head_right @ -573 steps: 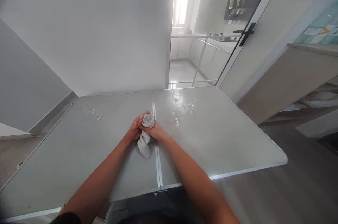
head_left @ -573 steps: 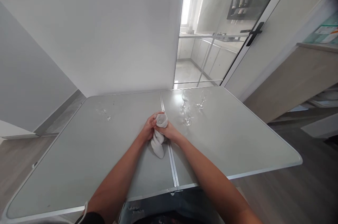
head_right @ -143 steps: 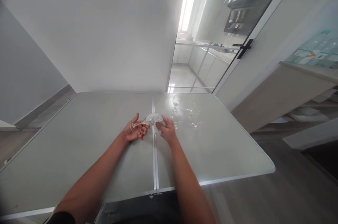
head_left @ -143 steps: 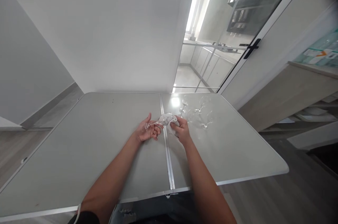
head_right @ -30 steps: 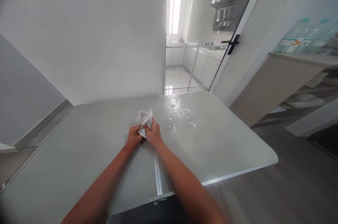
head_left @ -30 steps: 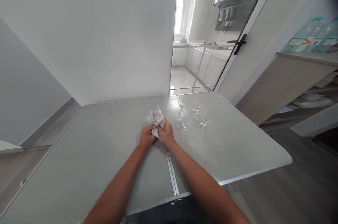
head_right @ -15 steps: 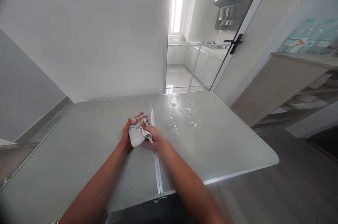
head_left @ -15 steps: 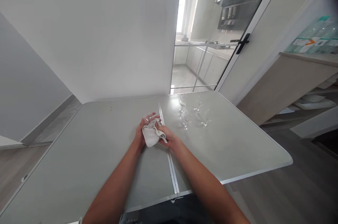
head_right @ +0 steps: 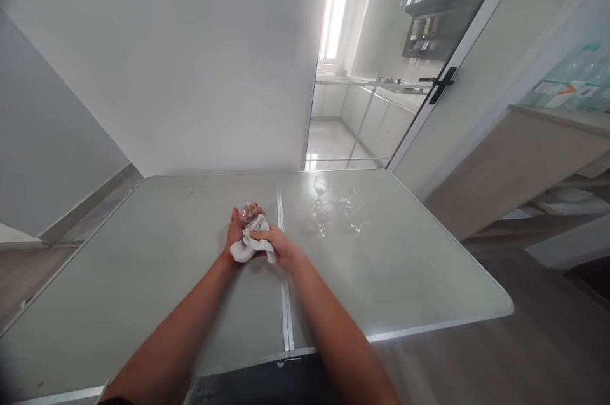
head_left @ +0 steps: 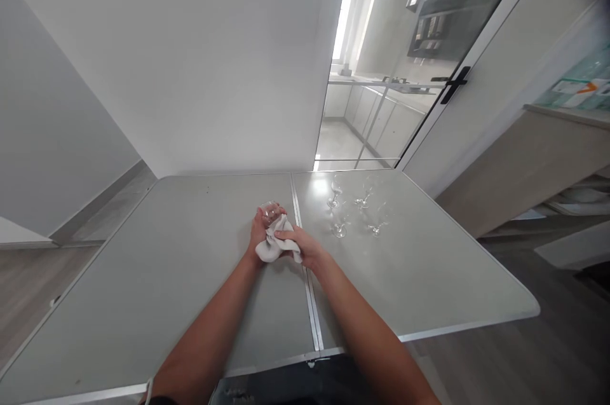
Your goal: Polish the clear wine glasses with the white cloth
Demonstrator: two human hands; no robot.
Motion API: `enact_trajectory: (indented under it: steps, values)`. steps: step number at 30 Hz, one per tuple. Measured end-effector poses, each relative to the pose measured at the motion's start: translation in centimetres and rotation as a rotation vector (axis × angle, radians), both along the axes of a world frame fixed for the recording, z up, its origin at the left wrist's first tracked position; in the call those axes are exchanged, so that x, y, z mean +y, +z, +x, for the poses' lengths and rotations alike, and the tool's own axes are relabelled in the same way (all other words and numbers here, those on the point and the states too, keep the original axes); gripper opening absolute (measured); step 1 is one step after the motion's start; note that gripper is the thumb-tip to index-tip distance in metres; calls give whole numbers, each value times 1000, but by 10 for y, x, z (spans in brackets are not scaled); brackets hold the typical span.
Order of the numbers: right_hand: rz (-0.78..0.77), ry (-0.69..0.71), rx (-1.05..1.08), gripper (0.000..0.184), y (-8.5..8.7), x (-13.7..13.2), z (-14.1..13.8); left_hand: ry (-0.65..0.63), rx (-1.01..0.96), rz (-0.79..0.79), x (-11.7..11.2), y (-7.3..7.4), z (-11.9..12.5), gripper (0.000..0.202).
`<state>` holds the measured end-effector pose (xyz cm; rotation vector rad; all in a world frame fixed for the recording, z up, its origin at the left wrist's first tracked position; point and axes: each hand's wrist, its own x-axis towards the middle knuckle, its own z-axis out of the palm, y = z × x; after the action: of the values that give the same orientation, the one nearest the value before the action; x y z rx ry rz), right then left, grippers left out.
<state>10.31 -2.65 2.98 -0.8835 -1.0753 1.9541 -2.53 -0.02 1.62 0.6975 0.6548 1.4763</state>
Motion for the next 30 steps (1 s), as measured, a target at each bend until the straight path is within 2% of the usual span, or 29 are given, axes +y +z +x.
enact_trajectory:
  steps: [2,4,9,11,16,20,24,26,30]
  values:
    - [-58,85,99,43,0,0,1,-54,-81,-8,-1,1,-2,53]
    - [12,68,0,39,0,0,1,-39,-93,1,1,0,-2,52]
    - [566,-248,-709,12,-3,1,0,153,28,18,11,-8,-3,50]
    - [669,-325,-812,9,-5,2,0,210,-23,-35,16,-10,-6,52]
    - [652,-241,-448,23,-6,0,-3,204,-133,-104,18,-7,-8,56]
    - [708,-124,-395,45,-1,-5,-2,237,-158,-159,16,-5,-9,57]
    - [725,-31,-349,41,-1,-5,1,224,-150,-216,17,-5,-11,56]
    - [710,-12,-327,41,-3,-3,1,179,-151,-256,18,-4,-10,56]
    - [744,-135,-366,26,-7,-2,1,48,-167,-296,18,-3,-4,56]
